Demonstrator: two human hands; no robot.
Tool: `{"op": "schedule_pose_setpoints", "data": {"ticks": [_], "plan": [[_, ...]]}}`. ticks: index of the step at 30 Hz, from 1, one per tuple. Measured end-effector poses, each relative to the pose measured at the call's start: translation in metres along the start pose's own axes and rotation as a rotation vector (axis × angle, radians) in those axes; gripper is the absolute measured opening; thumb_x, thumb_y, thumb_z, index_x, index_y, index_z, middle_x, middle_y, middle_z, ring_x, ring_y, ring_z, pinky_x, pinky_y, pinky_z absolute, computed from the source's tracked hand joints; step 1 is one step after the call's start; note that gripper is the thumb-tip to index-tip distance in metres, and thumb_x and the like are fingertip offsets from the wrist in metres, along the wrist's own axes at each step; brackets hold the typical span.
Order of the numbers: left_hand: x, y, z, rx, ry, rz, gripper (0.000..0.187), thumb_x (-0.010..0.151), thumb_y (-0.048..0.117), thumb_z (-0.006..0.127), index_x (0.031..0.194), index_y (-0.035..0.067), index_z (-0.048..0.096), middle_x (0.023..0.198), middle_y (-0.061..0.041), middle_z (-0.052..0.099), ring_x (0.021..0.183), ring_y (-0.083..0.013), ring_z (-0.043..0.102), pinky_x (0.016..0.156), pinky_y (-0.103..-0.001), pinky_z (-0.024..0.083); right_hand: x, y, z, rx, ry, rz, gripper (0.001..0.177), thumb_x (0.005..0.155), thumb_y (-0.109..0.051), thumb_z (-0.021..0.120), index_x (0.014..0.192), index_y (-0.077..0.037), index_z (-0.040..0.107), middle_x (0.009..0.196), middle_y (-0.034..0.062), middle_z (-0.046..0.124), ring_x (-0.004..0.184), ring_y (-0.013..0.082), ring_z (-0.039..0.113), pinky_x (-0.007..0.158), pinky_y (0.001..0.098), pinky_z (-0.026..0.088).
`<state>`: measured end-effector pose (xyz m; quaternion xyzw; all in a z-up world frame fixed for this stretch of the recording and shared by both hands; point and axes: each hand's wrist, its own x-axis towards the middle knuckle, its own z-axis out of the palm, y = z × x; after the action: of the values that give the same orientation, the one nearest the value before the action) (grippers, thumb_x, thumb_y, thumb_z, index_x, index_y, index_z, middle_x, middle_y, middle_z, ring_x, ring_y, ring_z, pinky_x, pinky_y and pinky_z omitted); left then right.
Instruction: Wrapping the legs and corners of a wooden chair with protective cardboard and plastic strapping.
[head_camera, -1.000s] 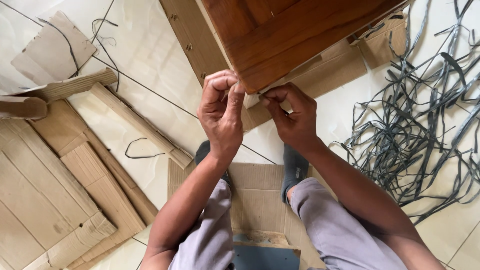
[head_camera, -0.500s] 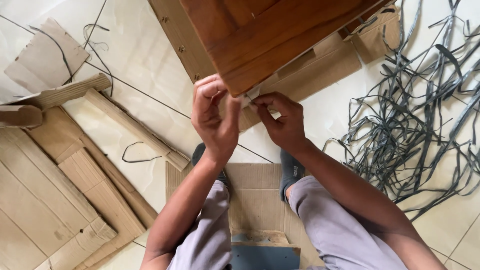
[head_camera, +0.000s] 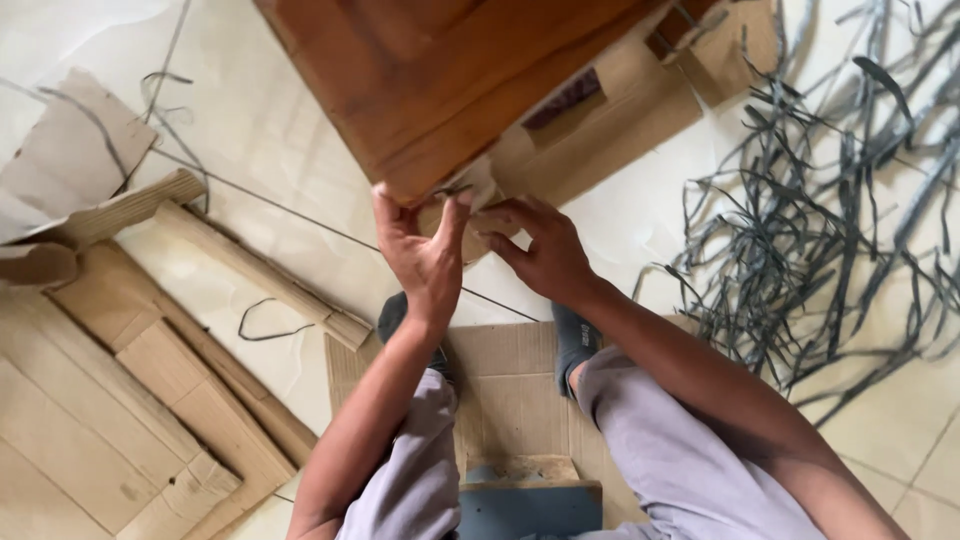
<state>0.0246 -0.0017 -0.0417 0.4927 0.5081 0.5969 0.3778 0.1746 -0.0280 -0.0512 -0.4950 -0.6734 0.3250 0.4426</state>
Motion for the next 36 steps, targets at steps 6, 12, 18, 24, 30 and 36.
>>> {"op": "schedule_pose_setpoints", "data": {"ticks": [6,12,18,24,30,36], "plan": [[-0.055,-0.036,0.029,-0.129,-0.112,-0.458,0.02,0.1,0.02,0.071,0.089,0.013,0.055,0.075,0.005,0.048,0.075,-0.007,0.046,0.074,-0.027,0.044,-0.036,0.054,-0.015,-0.17,-0.041,0.212,0.019,0.095,-0.013,0.073,0.114,-0.012,0.071,0.097,0.012,0.07,0.093,0.0344,0.073,0.08,0.0484,0.058],[-0.076,-0.04,0.046,-0.016,-0.502,-0.726,0.015,0.095,0.022,0.072,0.091,0.009,0.066,0.072,-0.001,0.057,0.071,-0.0115,0.052,0.068,-0.028,0.043,-0.097,0.135,-0.04,-0.243,0.049,0.406,0.013,0.099,-0.022,0.071,0.109,-0.015,0.073,0.093,0.0079,0.07,0.09,0.0279,0.074,0.076,0.0383,0.058],[-0.092,-0.054,0.038,0.118,-0.786,-0.797,0.021,0.092,0.026,0.074,0.104,0.009,0.073,0.089,-0.007,0.07,0.08,-0.0143,0.064,0.071,-0.029,0.052,-0.179,0.241,-0.089,-0.458,0.143,0.574,0.014,0.097,-0.021,0.071,0.111,-0.02,0.074,0.093,0.0063,0.069,0.089,0.0288,0.074,0.079,0.041,0.06],[-0.094,-0.056,0.043,0.15,-0.841,-0.799,0.022,0.093,0.026,0.071,0.106,0.008,0.073,0.092,-0.008,0.07,0.078,-0.0142,0.065,0.067,-0.028,0.052,-0.196,0.218,-0.139,-0.708,-0.17,0.745,0.025,0.089,-0.014,0.066,0.11,-0.026,0.074,0.101,0.0052,0.065,0.102,0.0333,0.071,0.091,0.0509,0.057],[-0.097,-0.053,0.046,0.182,-0.886,-0.76,0.022,0.093,0.026,0.07,0.106,0.008,0.074,0.093,-0.009,0.072,0.08,-0.0163,0.067,0.07,-0.03,0.053,-0.211,0.231,-0.137,-0.728,-0.227,0.75,0.008,0.089,-0.029,0.072,0.095,-0.023,0.072,0.104,0.0071,0.061,0.108,0.036,0.068,0.094,0.0516,0.054],[-0.094,-0.055,0.045,0.25,-0.907,-0.717,0.027,0.093,0.031,0.07,0.112,0.012,0.073,0.103,-0.008,0.074,0.084,-0.0209,0.073,0.073,-0.034,0.056,-0.178,0.218,-0.134,-0.429,-0.128,0.731,0.019,0.093,-0.029,0.069,0.096,-0.011,0.069,0.086,0.0178,0.066,0.093,0.0415,0.069,0.084,0.0533,0.054]]}}
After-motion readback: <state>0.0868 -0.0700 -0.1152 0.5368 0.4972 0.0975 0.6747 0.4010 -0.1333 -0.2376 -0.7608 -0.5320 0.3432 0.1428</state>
